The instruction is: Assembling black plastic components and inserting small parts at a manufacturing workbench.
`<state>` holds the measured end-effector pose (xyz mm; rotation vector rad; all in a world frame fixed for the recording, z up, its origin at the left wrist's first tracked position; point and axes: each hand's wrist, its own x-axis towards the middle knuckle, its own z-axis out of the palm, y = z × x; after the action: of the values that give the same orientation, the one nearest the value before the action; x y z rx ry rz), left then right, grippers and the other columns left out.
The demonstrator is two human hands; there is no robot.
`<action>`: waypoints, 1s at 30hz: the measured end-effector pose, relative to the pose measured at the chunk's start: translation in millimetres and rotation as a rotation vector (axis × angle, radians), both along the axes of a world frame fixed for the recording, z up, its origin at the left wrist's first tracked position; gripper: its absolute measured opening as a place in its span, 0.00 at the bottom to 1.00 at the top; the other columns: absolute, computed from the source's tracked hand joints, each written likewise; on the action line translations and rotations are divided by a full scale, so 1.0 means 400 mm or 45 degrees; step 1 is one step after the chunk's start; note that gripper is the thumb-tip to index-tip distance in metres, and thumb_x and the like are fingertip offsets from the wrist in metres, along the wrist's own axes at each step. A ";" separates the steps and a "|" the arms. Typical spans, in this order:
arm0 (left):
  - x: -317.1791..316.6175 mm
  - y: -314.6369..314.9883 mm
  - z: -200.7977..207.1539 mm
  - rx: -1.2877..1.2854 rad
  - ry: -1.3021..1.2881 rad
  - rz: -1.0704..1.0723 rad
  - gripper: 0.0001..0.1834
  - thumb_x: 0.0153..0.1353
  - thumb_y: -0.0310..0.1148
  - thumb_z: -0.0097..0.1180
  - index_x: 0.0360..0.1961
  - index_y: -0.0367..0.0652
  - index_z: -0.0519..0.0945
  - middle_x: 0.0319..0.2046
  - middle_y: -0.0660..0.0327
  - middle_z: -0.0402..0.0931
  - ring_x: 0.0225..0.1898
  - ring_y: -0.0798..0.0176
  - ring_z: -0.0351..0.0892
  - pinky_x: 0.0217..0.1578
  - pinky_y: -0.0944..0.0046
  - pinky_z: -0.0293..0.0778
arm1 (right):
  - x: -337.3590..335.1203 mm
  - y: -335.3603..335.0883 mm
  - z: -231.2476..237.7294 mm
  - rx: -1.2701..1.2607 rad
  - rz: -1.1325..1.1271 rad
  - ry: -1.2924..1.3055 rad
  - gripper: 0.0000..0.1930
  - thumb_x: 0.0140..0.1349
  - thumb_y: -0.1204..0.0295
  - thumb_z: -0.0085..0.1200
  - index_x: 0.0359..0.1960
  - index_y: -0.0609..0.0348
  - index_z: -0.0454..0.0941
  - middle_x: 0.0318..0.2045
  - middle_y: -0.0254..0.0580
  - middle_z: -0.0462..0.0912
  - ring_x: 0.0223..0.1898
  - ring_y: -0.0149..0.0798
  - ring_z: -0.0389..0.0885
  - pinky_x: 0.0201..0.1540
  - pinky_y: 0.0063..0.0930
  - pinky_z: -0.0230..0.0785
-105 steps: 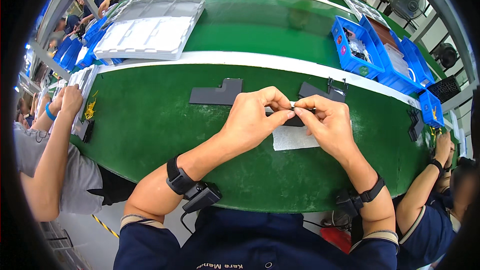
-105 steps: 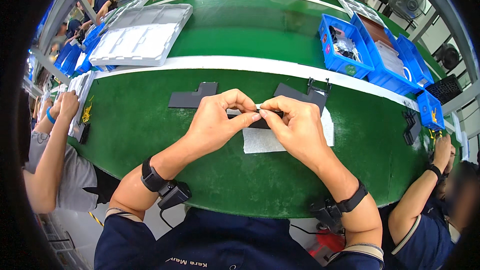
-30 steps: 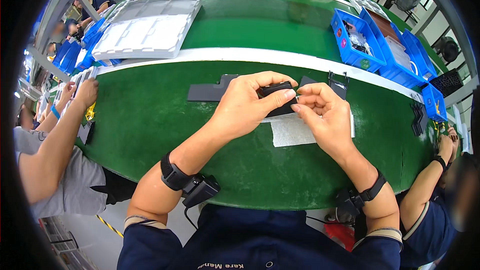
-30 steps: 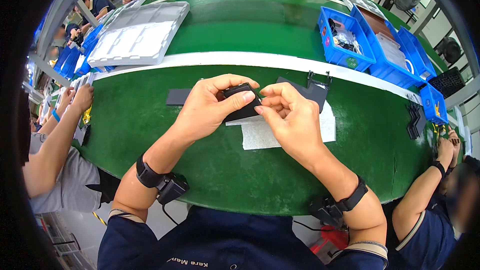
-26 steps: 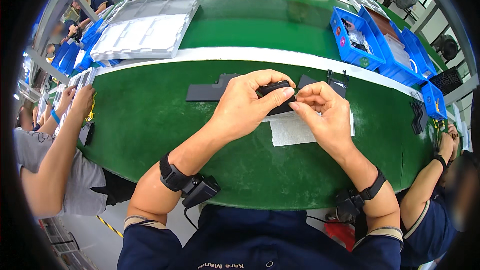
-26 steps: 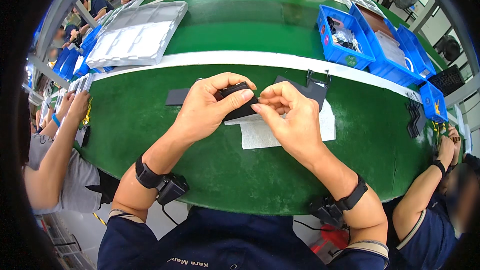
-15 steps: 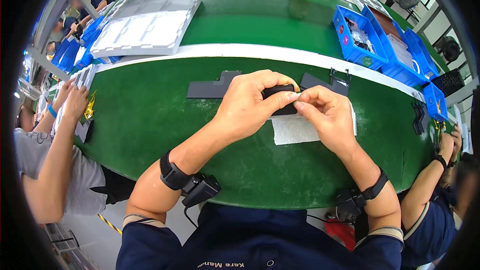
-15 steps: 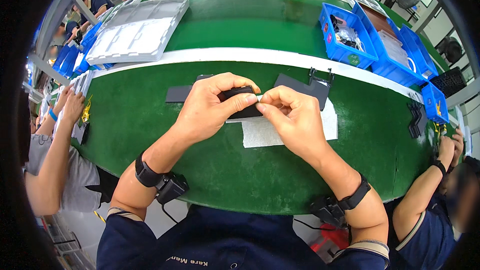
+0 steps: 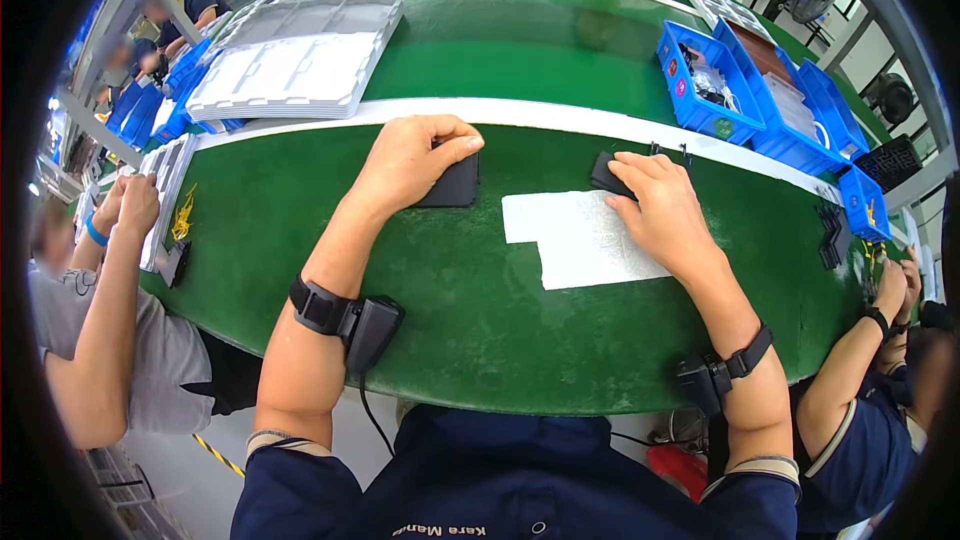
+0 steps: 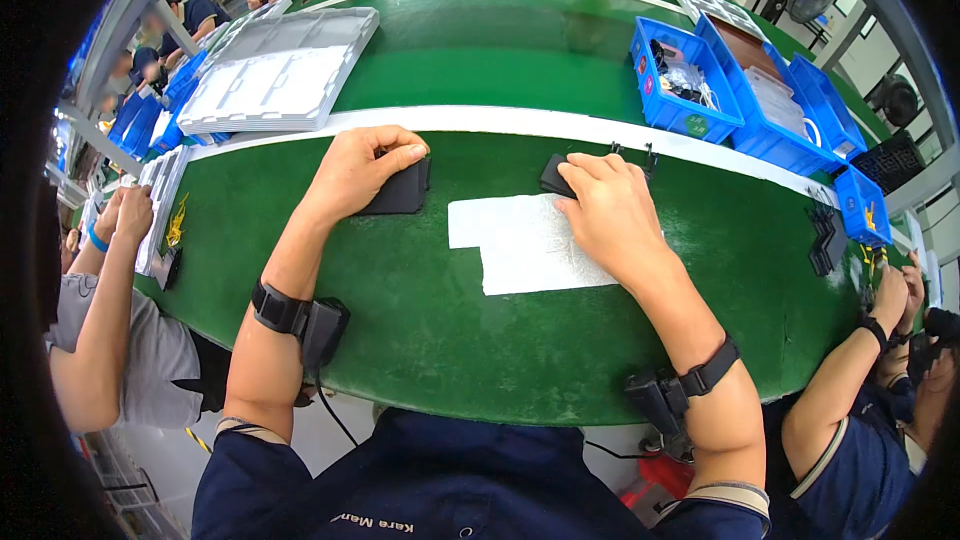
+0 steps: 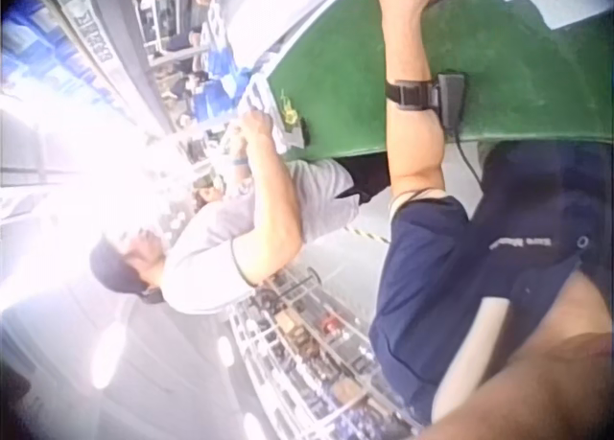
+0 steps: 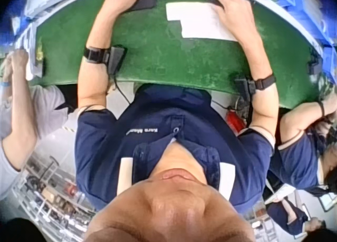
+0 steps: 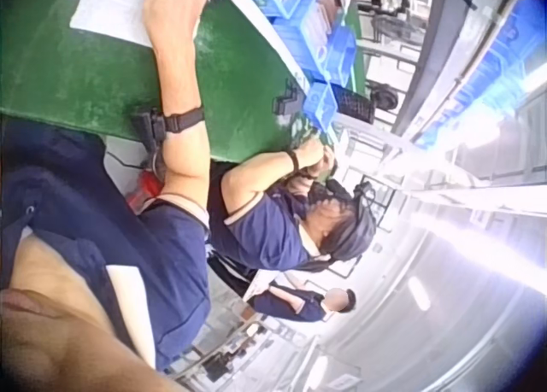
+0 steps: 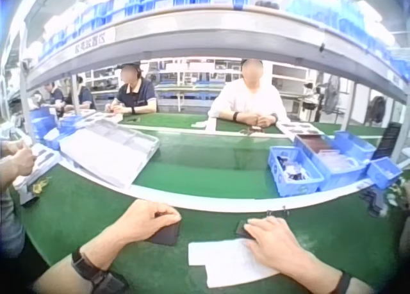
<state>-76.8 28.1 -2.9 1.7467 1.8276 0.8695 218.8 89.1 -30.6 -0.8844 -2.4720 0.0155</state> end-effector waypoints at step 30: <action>0.183 -0.039 -0.040 0.413 0.249 -0.307 0.19 0.52 0.32 0.68 0.47 0.42 0.82 0.40 0.60 0.82 0.46 0.55 0.75 0.49 0.57 0.71 | -0.051 -0.066 0.034 0.216 0.283 -0.062 0.11 0.50 0.74 0.63 0.36 0.54 0.77 0.36 0.34 0.78 0.44 0.40 0.75 0.62 0.70 0.53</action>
<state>-3.8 12.4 -19.1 2.2713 1.6102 0.9656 198.6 62.6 -16.9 -0.5428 -2.5602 -0.1380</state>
